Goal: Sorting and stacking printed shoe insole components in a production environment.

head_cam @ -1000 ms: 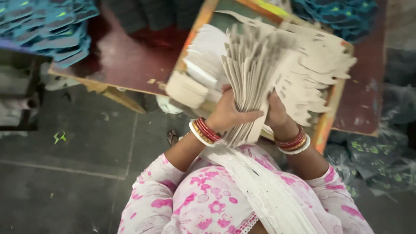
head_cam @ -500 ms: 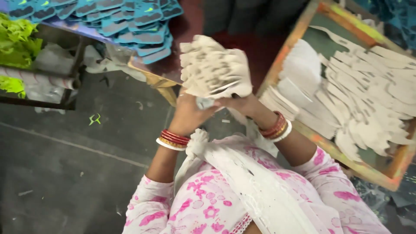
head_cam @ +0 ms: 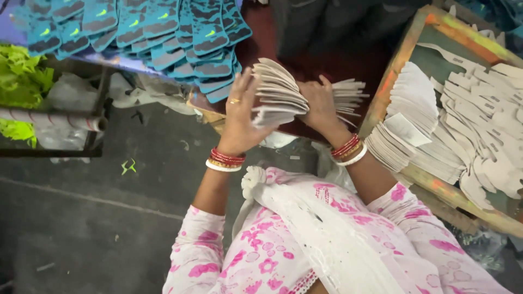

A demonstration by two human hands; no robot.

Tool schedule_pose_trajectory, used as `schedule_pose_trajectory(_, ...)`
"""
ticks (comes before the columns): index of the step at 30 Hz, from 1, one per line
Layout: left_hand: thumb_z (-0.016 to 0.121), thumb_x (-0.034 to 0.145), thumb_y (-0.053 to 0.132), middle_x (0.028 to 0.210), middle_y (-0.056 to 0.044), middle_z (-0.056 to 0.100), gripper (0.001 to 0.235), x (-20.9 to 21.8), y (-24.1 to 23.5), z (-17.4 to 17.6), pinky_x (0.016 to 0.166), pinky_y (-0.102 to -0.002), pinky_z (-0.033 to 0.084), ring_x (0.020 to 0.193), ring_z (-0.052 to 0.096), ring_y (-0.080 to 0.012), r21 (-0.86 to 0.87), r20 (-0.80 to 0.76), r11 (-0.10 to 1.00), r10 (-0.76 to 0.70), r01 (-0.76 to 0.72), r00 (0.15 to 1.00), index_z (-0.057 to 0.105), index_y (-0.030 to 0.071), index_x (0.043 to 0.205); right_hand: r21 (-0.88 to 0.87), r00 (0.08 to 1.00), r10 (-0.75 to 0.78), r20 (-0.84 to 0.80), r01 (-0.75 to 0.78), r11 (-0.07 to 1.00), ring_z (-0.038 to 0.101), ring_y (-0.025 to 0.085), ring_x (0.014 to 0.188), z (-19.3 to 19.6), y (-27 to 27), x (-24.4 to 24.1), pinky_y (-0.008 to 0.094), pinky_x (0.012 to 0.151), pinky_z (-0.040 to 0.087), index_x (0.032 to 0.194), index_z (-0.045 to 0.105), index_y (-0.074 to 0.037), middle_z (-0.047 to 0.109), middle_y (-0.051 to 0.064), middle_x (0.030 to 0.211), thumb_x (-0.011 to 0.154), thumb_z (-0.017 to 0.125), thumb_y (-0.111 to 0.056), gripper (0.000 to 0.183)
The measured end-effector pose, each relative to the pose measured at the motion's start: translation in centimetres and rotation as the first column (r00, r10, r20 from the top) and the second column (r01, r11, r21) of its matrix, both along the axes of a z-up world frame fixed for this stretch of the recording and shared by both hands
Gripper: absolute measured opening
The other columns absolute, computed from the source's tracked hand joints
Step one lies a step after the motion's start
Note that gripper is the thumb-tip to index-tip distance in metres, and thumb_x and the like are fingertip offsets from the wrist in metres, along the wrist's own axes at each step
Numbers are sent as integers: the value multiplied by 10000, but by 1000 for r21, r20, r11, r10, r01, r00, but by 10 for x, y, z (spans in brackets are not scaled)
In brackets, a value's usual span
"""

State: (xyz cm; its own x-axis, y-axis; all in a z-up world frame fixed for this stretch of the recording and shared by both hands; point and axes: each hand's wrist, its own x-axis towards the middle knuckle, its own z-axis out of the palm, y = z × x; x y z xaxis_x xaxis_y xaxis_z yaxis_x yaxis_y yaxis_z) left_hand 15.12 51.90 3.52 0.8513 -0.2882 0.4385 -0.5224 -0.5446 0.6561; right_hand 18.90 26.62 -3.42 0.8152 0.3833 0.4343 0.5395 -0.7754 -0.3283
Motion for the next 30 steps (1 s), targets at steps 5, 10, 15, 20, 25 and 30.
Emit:
schedule_pose_trajectory(5,917,602,294,1650,-168,203,1108,26,-29,-47,1159,-721,132,1525,125,-439,462,-298,878,24,122,954,343,220,1548,-252,997,-71,-40,59,966,613,301,1204,-118,-4,19,576,1103,300,1290,640,-31,686,131,1214,662,764,-178,657)
schedule_pose_trajectory(10,777,730,128,1720,-135,231,1003,50,-26,-74,1206,-723,129,1593,146,-414,561,-14,828,6,3,1000,368,269,1635,-186,870,-159,-466,79,979,574,323,1259,-50,11,19,512,1248,304,1165,645,-36,658,145,1208,811,852,-436,573)
schedule_pose_trajectory(15,791,586,132,1577,-143,382,987,62,-11,-24,1118,-753,146,1490,266,-414,558,-45,821,-112,118,993,443,210,1507,-127,981,53,-186,-78,989,535,309,1293,-53,13,12,646,1171,233,1354,594,-32,627,142,1325,716,865,-457,813)
schedule_pose_trajectory(20,805,672,146,1314,-132,593,808,64,4,-58,1150,-669,274,1283,521,-363,533,-236,827,-58,179,970,523,148,1429,-123,961,-115,-250,86,989,510,314,1294,-44,2,-9,717,1112,192,1430,568,-61,609,137,1327,687,841,-420,869)
schedule_pose_trajectory(25,789,655,116,1299,-153,616,719,61,14,-86,1094,-542,388,1206,567,-374,391,-180,906,-94,159,979,587,132,1344,-171,899,-306,-312,264,949,526,264,1323,-76,-6,-12,698,1178,179,1372,645,-180,632,60,1326,758,800,-332,651)
schedule_pose_trajectory(30,780,723,66,1330,-69,651,678,57,30,-53,1076,-502,432,1255,578,-320,344,-120,935,-49,88,992,615,180,1370,-170,874,-291,-390,242,955,549,206,1333,-39,8,-17,661,1272,182,1411,622,-238,647,-15,1332,849,827,-423,627)
